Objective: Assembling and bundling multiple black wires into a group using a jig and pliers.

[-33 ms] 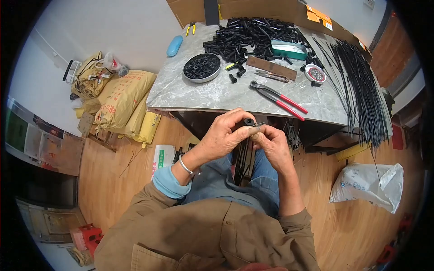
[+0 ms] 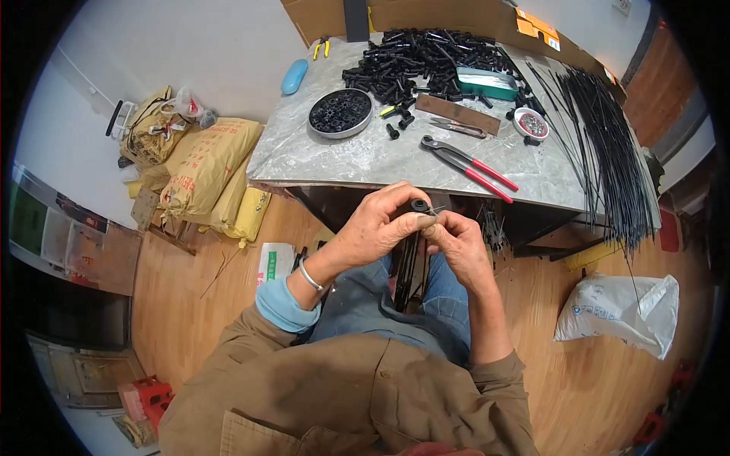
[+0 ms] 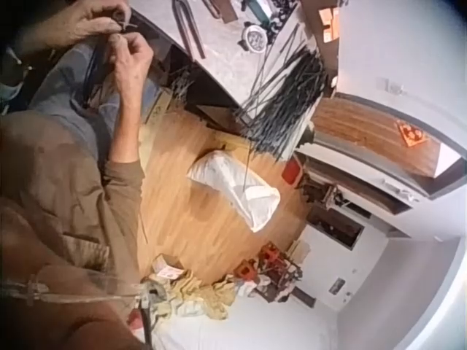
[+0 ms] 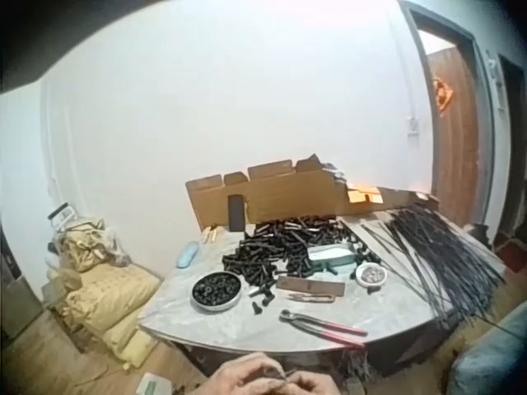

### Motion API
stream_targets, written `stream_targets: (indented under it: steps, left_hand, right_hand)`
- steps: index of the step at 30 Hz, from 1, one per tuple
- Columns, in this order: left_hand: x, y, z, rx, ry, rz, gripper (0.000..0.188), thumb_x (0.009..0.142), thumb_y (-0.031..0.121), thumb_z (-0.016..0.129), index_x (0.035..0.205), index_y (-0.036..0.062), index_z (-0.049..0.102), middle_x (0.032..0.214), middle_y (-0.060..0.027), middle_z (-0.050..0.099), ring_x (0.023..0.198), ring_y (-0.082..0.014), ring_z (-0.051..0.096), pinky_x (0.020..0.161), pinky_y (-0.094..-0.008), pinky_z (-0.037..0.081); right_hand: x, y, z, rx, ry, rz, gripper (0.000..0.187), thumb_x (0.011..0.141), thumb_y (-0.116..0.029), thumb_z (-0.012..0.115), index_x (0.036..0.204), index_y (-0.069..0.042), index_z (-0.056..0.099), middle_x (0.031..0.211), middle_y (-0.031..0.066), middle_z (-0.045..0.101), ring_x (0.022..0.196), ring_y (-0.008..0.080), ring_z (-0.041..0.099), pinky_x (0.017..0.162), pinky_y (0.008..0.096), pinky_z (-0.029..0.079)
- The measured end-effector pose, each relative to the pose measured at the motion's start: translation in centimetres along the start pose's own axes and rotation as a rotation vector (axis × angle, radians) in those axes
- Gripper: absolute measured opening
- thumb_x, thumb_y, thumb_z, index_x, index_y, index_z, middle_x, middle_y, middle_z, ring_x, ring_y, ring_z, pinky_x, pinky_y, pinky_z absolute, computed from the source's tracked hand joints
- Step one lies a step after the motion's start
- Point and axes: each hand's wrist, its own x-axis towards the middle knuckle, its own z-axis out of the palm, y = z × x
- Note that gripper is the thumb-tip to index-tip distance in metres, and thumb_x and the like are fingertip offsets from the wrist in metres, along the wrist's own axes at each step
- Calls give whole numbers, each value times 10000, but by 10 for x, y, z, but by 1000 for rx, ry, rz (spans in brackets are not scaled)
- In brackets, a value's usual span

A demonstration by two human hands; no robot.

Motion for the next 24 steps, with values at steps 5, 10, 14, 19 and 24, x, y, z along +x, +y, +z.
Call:
stream_targets:
  steps: [5,10,14,19,24]
  left_hand:
    - [0,-6,-4,-330,-210,-97,256,925,270,587,943,15,600,923,-37,531,860,-120,514,760,-260,424]
    - [-2,-8,0,-315,-218,-87,272,930,307,596,905,37,578,912,-11,485,865,-94,494,776,-235,414]
    - [-4,-12,6,-301,-145,-68,308,928,359,593,884,57,547,936,-15,488,872,-103,498,780,-240,415]
    - [-6,-18,22,-781,50,-73,361,923,429,562,950,73,504,914,-25,513,795,-116,509,712,-242,424]
    - [-11,-21,27,-723,46,-154,405,949,476,482,962,71,465,696,22,434,613,-68,410,562,-207,361]
  right_hand:
    - [-1,0,-1,92,-64,71,209,874,-180,686,742,-47,595,654,5,589,580,64,526,541,207,404]
    - [-3,1,1,74,-80,87,208,872,-177,689,742,-46,593,657,0,593,583,58,528,533,200,406]
    - [-4,-5,3,-1,-60,70,225,873,-222,690,802,-23,612,689,23,611,618,101,603,547,210,459]
    - [-7,-33,-6,-181,205,-88,125,816,-69,688,915,-16,633,793,29,622,684,95,597,615,232,483]
    - [5,-45,16,-645,231,-512,221,819,-88,699,1000,16,626,1009,88,595,819,142,612,704,265,514]
